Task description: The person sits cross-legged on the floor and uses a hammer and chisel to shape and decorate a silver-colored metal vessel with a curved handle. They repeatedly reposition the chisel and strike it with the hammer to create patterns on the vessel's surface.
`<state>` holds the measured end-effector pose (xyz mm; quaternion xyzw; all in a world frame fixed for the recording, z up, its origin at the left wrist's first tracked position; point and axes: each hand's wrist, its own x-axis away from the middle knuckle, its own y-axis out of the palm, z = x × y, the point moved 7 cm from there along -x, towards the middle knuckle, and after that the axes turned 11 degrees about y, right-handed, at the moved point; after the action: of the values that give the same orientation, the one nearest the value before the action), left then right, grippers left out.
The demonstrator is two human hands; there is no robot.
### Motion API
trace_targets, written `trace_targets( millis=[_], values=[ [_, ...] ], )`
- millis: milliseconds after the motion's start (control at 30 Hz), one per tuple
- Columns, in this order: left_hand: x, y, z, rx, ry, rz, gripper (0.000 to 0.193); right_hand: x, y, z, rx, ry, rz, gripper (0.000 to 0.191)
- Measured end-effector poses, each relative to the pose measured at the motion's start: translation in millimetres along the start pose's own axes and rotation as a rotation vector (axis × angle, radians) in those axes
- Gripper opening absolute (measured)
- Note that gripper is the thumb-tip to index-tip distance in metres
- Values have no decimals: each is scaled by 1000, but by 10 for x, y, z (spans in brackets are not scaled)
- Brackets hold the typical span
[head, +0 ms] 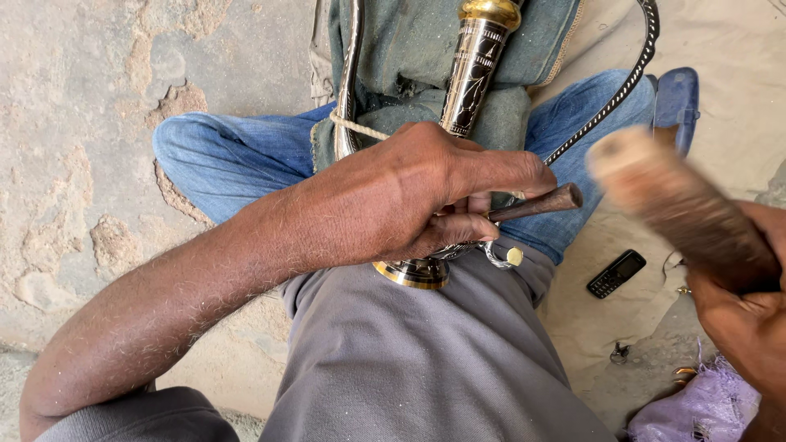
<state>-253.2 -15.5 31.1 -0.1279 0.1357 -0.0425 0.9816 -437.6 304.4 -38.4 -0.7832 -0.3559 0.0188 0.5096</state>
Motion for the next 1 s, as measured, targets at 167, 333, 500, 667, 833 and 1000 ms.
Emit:
trace_targets(
  millis=[167,333,500,667,833,1000],
  values=[
    [8,17,-6,-13,-24,-9,44,-11,23,429,90,-98,4,20],
    [13,27,-77,-48,-69,-56,47,-83,145,859,352,-47,-24,26],
    [1,-4,-31,12,30,0,45,-34,48,489,-159,46,-55,29],
    [5,-4,-22,-45,49,-45,45,-23,-63,-106,212,-84,37,24],
    [-14,-26,-20,-46,62,-60,46,-60,-47,172,6,1,-131,33],
    [-13,-23,-44,-39,45,-74,45,83,39,1046,213,48,-12,29]
  ],
)
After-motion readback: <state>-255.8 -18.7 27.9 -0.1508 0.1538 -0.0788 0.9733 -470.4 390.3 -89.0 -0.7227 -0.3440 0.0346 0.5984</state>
